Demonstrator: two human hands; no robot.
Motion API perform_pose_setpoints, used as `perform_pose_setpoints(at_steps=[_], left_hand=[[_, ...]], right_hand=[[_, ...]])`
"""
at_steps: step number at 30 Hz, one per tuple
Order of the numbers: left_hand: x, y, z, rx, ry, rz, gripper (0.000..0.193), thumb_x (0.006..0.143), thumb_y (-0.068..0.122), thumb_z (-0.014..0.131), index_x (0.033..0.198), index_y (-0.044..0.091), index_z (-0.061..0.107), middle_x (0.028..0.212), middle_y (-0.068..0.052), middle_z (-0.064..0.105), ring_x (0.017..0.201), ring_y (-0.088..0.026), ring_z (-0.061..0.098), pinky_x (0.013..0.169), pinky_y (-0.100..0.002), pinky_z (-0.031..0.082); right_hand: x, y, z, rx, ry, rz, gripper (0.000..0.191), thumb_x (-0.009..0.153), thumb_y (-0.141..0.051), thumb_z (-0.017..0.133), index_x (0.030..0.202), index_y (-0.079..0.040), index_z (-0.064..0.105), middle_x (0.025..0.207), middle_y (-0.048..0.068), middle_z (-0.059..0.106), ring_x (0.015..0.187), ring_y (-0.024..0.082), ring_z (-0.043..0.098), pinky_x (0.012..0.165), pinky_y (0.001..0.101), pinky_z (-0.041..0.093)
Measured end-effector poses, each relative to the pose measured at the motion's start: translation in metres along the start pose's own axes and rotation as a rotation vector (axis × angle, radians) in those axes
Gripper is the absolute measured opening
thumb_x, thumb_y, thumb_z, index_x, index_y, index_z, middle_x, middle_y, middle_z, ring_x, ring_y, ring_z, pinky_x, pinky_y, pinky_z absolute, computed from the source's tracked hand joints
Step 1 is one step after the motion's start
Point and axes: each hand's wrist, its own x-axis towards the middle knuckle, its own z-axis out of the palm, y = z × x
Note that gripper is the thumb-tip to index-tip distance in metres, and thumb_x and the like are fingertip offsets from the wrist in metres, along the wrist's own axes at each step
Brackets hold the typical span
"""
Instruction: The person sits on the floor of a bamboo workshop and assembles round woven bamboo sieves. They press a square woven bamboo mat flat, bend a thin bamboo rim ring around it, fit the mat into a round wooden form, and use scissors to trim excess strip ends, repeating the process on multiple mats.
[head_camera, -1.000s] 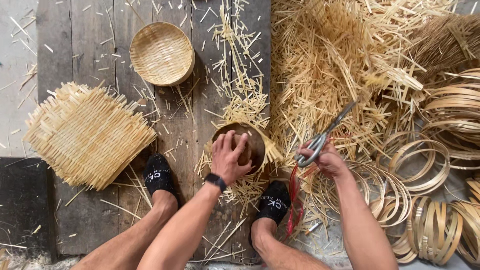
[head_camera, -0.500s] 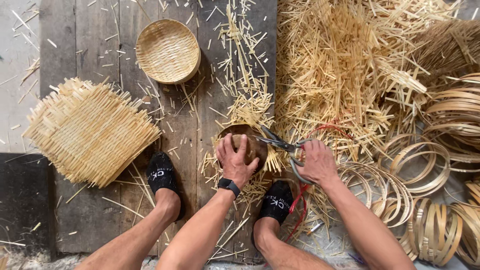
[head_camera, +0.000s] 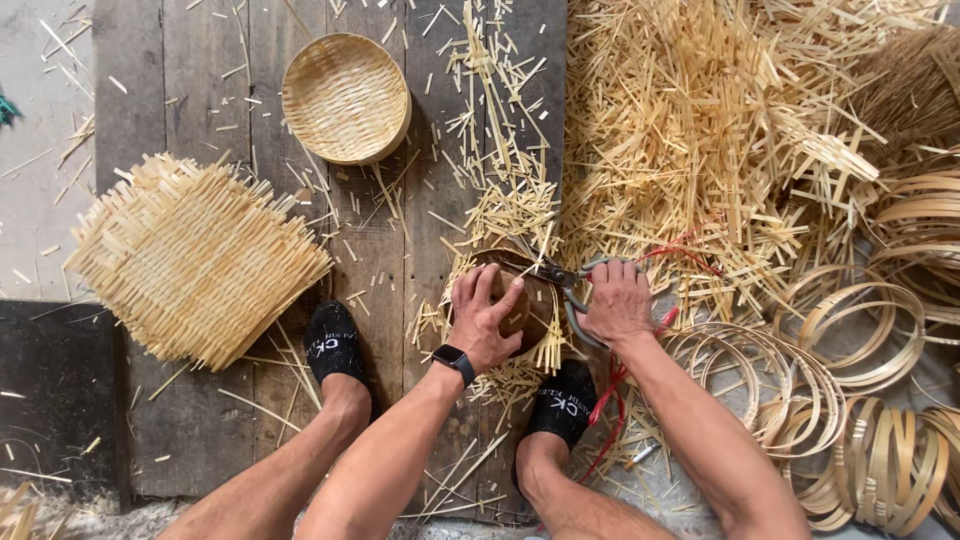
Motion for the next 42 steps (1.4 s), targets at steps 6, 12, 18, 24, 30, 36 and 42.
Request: perform_pose_setpoints(at_steps=[6, 12, 18, 24, 30, 36, 42], left_hand=[[0.004, -0.008, -0.018, 0.024, -0.15, 0.131, 0.083, 0.059, 0.023, 0.087, 0.139, 0.023, 0.062, 0.152, -0.018, 0.04, 0.145, -0.039, 0.032, 0.123, -0.058, 0.022], [0.016, -0.015, -0.029, 0.042, -0.283, 0.221, 0.079, 0.065, 0.031, 0.088, 0.139, 0.022, 0.062, 0.152, -0.017, 0.041, 0.145, -0.038, 0.03, 0.123, -0.059, 0.02], [0.0, 0.015, -0.01, 0.071, -0.023, -0.111, 0.109, 0.053, 0.038, 0.094, 0.145, 0.015, 0.04, 0.148, -0.023, 0.034, 0.14, -0.045, 0.031, 0.116, -0.061, 0.022], [-0.001, 0.024, 0.009, 0.012, 0.029, -0.339, 0.117, 0.062, 0.033, 0.092, 0.156, 0.012, 0.027, 0.146, -0.027, 0.032, 0.135, -0.045, 0.036, 0.117, -0.055, 0.032], [-0.005, 0.019, -0.002, 0.047, 0.074, -0.262, 0.116, 0.051, 0.028, 0.094, 0.146, 0.009, 0.031, 0.147, -0.027, 0.03, 0.138, -0.047, 0.031, 0.114, -0.063, 0.027], [-0.002, 0.03, 0.009, -0.068, 0.063, -0.389, 0.107, 0.058, 0.027, 0.091, 0.149, 0.018, 0.036, 0.151, -0.025, 0.031, 0.14, -0.046, 0.031, 0.113, -0.06, 0.032], [0.0, 0.014, -0.011, -0.069, -0.074, -0.264, 0.101, 0.051, 0.018, 0.088, 0.142, 0.022, 0.044, 0.151, -0.016, 0.035, 0.14, -0.042, 0.033, 0.11, -0.058, 0.033]], right_hand=[[0.001, 0.023, -0.005, 0.026, -0.288, -0.037, 0.028, 0.096, -0.034, 0.064, 0.085, -0.009, 0.059, 0.069, 0.003, 0.052, 0.056, 0.013, 0.046, 0.044, 0.0286, 0.04], [0.001, 0.007, 0.003, 0.066, -0.003, -0.087, 0.041, 0.074, -0.044, 0.071, 0.078, -0.005, 0.058, 0.069, 0.01, 0.055, 0.06, 0.02, 0.052, 0.051, 0.0343, 0.046], [-0.004, 0.019, 0.01, 0.064, -0.323, -0.021, 0.031, 0.1, -0.038, 0.062, 0.09, -0.009, 0.06, 0.075, 0.007, 0.057, 0.063, 0.016, 0.052, 0.053, 0.0321, 0.046], [0.004, 0.003, -0.006, 0.048, 0.026, -0.081, 0.054, 0.065, -0.056, 0.074, 0.077, -0.005, 0.058, 0.068, 0.011, 0.057, 0.06, 0.023, 0.055, 0.054, 0.0365, 0.05], [0.005, 0.011, -0.002, 0.085, -0.491, 0.055, 0.035, 0.101, -0.042, 0.064, 0.094, -0.007, 0.059, 0.087, 0.008, 0.059, 0.077, 0.019, 0.058, 0.066, 0.035, 0.05], [0.004, 0.005, 0.006, 0.066, -0.035, -0.073, 0.045, 0.063, -0.043, 0.078, 0.075, -0.003, 0.06, 0.068, 0.011, 0.057, 0.06, 0.022, 0.055, 0.052, 0.035, 0.05], [0.006, 0.014, 0.0, 0.099, -0.447, 0.045, 0.029, 0.101, -0.034, 0.064, 0.091, -0.007, 0.059, 0.081, 0.009, 0.058, 0.071, 0.018, 0.056, 0.06, 0.0342, 0.05]])
